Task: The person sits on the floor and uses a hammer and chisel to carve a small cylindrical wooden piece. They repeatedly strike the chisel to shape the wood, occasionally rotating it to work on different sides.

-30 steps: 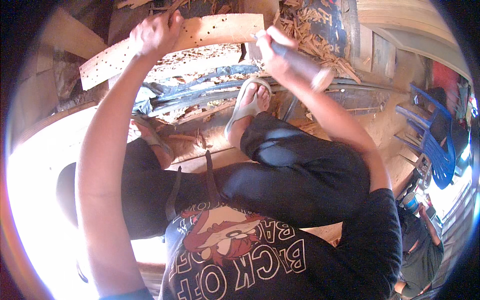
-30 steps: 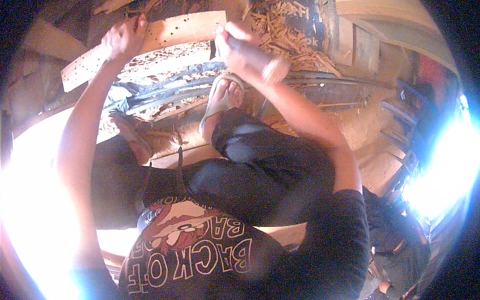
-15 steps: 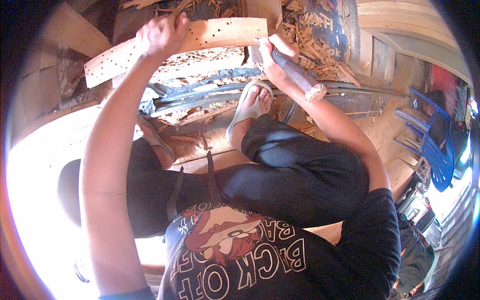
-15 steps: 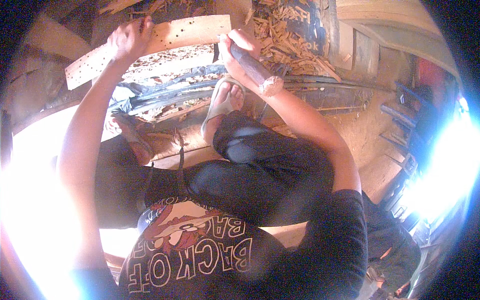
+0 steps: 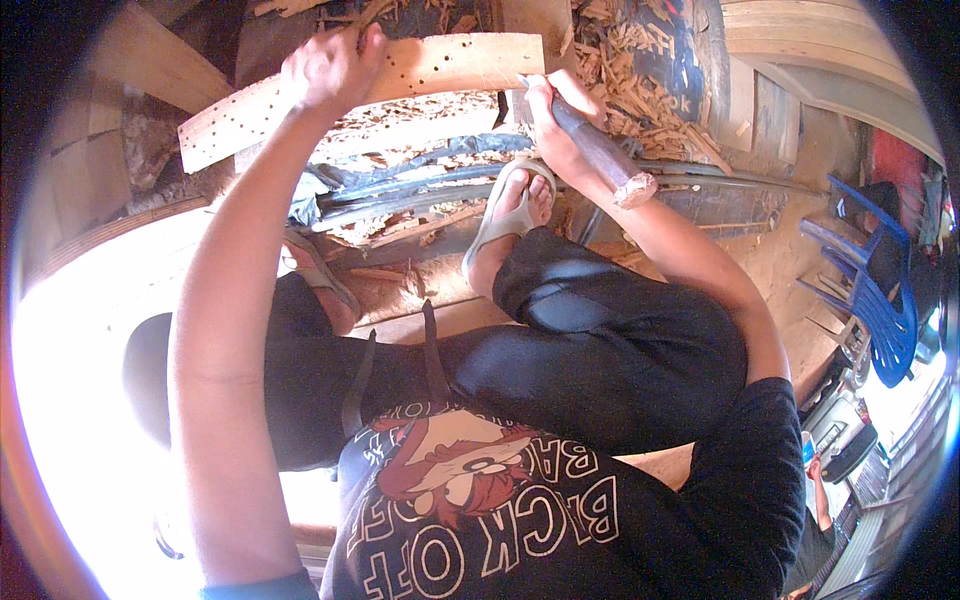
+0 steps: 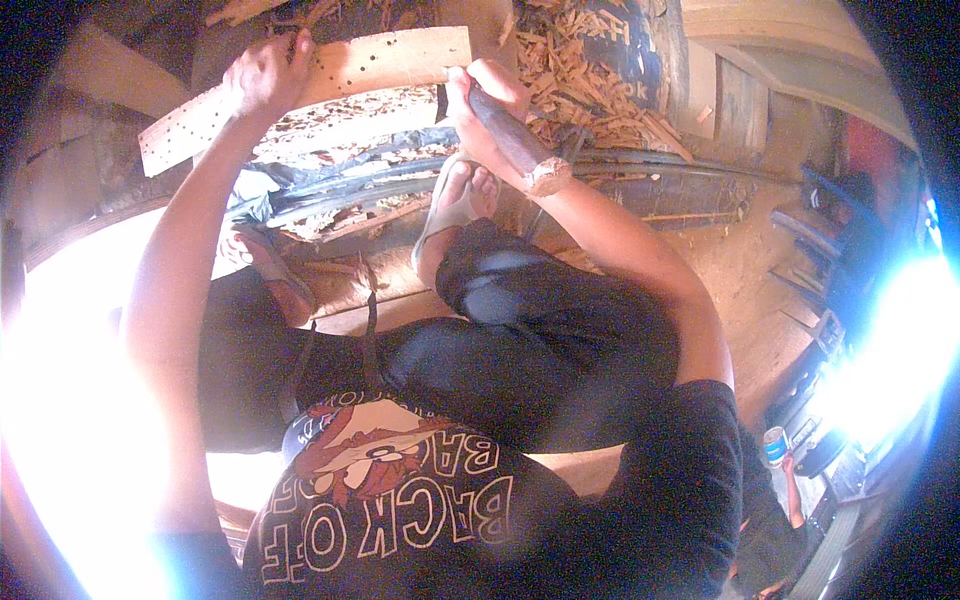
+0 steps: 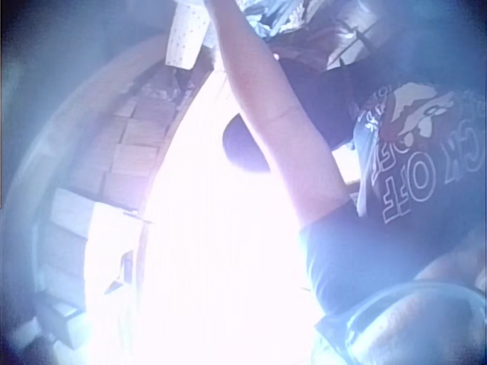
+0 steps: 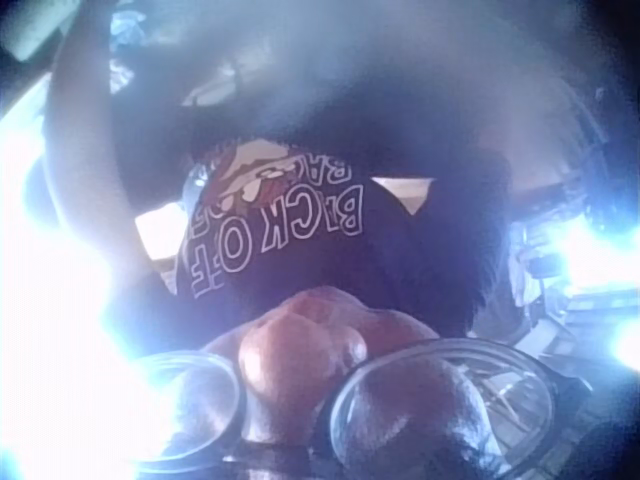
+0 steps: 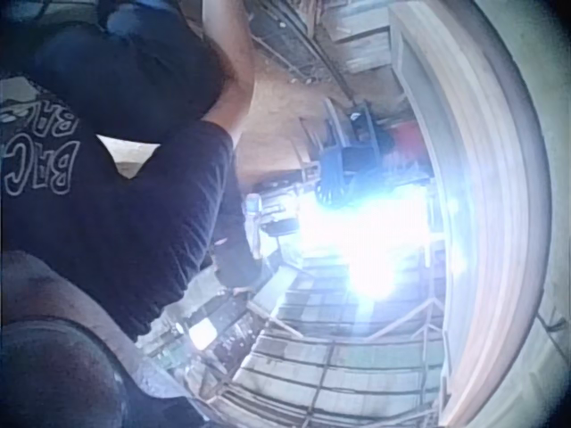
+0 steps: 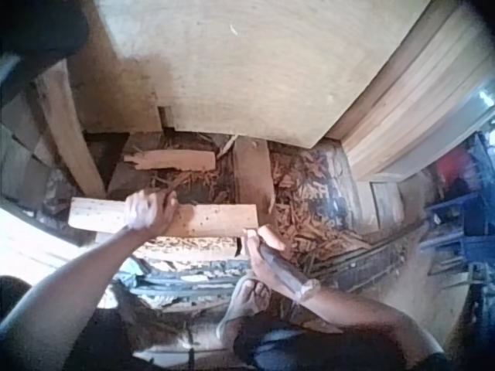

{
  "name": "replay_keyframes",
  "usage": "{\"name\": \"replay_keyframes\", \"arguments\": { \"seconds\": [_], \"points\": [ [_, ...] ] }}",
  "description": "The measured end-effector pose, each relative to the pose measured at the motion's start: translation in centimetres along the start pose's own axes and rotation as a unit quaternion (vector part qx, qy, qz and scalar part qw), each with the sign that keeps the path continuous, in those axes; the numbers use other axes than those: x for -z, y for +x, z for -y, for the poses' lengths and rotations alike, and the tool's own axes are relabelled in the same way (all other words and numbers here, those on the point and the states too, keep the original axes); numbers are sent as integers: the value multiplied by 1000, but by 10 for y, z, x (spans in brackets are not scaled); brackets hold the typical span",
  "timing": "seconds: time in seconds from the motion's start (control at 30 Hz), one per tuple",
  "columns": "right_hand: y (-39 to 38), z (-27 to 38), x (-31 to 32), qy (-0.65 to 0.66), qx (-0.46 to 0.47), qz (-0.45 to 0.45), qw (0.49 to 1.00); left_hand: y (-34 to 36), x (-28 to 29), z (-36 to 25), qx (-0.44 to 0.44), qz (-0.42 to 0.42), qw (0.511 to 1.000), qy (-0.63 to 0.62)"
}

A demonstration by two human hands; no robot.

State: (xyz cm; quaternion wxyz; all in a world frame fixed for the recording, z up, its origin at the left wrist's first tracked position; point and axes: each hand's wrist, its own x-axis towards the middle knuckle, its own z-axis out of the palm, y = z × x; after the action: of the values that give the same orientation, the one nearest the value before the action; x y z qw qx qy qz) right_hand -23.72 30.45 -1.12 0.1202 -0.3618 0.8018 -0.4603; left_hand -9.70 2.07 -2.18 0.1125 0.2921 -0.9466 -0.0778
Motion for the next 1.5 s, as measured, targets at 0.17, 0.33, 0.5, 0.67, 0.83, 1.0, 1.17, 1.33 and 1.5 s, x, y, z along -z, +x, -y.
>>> {"name": "replay_keyframes", "arguments": {
  "seconds": [0.17,0.33,0.5,0.67,0.83,1.0,1.17,1.33,1.5],
  "points": [
    [-36,9,-9,-10,-131,172,976,-1,1,-1,-7,-18,1000,-9],
    [-29,18,9,42,90,66,993,-1,-7,4,16,14,1000,-8],
    [41,10,37,-40,15,-18,999,1,-13,4,7,-30,999,-13],
    [62,9,29,-36,37,-9,999,1,-11,6,-11,-27,999,-17],
    [65,5,24,-114,47,19,992,1,-10,6,4,5,1000,3],
    [22,-10,38,-20,54,64,996,0,-8,5,-28,-40,999,-16],
    [-24,-28,52,-96,-25,69,993,-2,-17,12,-24,-40,999,-18],
    [-18,-25,54,23,-164,44,985,-2,-26,17,3,-12,1000,-12],
    [21,-18,54,69,-59,0,996,3,-7,7,-50,-55,997,0]
  ]
}}
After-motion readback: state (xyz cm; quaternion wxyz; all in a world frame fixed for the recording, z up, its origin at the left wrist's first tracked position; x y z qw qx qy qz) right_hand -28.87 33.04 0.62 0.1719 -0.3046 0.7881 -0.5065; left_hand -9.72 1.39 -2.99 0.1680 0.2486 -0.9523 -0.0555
